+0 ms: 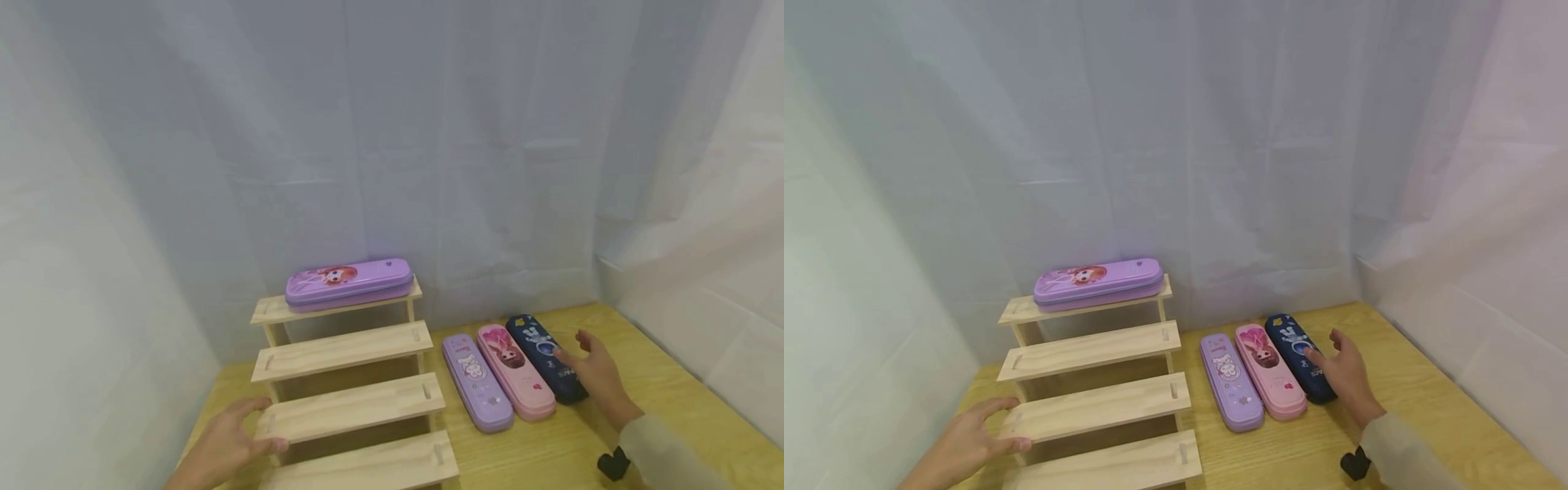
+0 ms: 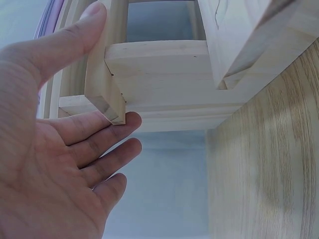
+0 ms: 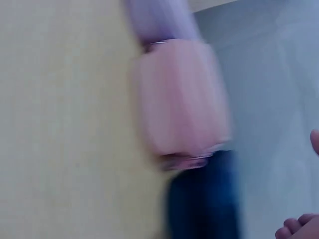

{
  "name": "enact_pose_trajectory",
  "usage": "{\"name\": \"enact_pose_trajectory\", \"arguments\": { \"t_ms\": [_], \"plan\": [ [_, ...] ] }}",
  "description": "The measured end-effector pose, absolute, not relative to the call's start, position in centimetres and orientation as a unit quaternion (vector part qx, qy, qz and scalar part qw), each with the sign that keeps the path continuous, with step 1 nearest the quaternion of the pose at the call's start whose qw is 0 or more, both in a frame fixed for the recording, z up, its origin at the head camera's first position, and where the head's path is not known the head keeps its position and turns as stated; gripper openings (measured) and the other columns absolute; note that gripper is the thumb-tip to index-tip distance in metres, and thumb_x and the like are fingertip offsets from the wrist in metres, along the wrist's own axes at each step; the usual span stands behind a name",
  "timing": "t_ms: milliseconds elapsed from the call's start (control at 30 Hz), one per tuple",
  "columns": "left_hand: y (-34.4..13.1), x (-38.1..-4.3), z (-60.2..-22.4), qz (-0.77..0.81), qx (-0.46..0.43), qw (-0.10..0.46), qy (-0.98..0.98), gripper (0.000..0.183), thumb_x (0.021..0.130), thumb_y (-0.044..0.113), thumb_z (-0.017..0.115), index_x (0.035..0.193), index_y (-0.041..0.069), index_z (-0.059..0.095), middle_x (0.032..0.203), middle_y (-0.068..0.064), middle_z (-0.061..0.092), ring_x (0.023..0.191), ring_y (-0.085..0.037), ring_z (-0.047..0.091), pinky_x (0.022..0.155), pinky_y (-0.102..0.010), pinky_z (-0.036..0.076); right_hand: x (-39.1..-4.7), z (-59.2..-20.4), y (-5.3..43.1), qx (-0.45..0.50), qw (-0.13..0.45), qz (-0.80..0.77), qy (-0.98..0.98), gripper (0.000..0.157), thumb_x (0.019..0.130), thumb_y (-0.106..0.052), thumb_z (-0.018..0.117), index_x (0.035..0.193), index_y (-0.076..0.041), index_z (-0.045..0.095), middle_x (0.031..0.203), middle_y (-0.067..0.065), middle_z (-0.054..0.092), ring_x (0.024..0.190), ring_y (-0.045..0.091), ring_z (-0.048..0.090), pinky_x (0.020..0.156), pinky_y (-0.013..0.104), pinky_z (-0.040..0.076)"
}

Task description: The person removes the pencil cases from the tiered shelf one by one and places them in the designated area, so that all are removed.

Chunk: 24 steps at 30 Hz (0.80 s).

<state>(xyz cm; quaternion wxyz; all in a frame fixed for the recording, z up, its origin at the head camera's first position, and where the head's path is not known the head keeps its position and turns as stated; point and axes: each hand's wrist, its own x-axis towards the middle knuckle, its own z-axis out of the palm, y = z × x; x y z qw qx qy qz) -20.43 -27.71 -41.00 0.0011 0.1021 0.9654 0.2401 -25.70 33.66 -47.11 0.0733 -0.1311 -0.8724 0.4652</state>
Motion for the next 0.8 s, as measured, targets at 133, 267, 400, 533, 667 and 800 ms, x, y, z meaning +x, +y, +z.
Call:
{"name": "enact_pose_trajectory", "arguments": {
  "t_ms": [133,267,400,533,667,800],
  "plan": [
    [-27.7,-20.5,-41.0,0.238,0.098,-0.001,0.966,0.087,0.075,0.056,0.084,0.136,0.000,0.058,0.140,-0.030,0.058,0.128,-0.054,0.055,0.100,-0.065,0.051,-25.8,-43.8,33.2,-0.093,0.135,0.494,-0.854,0.089,0.099,-0.040,0.064,0.159,0.004,0.015,0.162,0.031,0.027,0.150,0.050,0.026,0.124,0.063,0.024],
    [-27.8,-20.4,-41.0,0.240,0.094,-0.001,0.966,0.087,0.074,0.056,0.084,0.136,0.000,0.058,0.140,-0.031,0.058,0.127,-0.054,0.055,0.100,-0.065,0.051,-26.3,-40.4,32.7,-0.032,0.197,0.535,-0.821,0.082,0.099,-0.031,0.065,0.159,0.001,0.019,0.163,0.028,0.030,0.150,0.045,0.029,0.128,0.053,0.023],
    [-27.8,-20.4,-41.0,0.240,0.092,-0.001,0.966,0.087,0.074,0.056,0.084,0.136,0.000,0.058,0.140,-0.030,0.058,0.128,-0.054,0.055,0.101,-0.065,0.051,-27.0,-36.9,32.0,0.030,0.239,0.564,-0.790,0.074,0.101,-0.021,0.062,0.159,0.000,0.021,0.161,0.020,0.034,0.148,0.033,0.033,0.126,0.022,0.027],
    [-27.7,-20.4,-41.1,0.241,0.093,-0.003,0.966,0.086,0.074,0.055,0.084,0.136,0.001,0.059,0.140,-0.029,0.059,0.128,-0.053,0.055,0.101,-0.064,0.051,-27.6,-33.4,31.3,0.090,0.277,0.611,-0.736,0.070,0.100,-0.011,0.062,0.157,0.000,0.025,0.150,0.002,0.044,0.142,0.019,0.037,0.121,0.012,0.030],
    [-27.7,-20.4,-41.0,0.246,0.094,-0.004,0.965,0.085,0.074,0.053,0.085,0.137,0.001,0.058,0.140,-0.029,0.059,0.127,-0.053,0.056,0.101,-0.065,0.051,-28.0,-30.3,30.5,0.151,0.287,0.659,-0.678,0.070,0.096,-0.002,0.063,0.156,0.001,0.027,0.145,-0.006,0.047,0.141,0.018,0.038,0.125,0.020,0.028],
    [-27.7,-20.4,-41.0,0.248,0.101,-0.013,0.963,0.086,0.073,0.054,0.085,0.135,0.000,0.059,0.138,-0.029,0.060,0.126,-0.053,0.057,0.100,-0.065,0.051,-28.4,-28.0,29.3,0.194,0.288,0.662,-0.664,0.069,0.094,0.002,0.064,0.154,0.000,0.032,0.147,-0.002,0.049,0.141,0.018,0.040,0.124,0.019,0.030]
  ]
}}
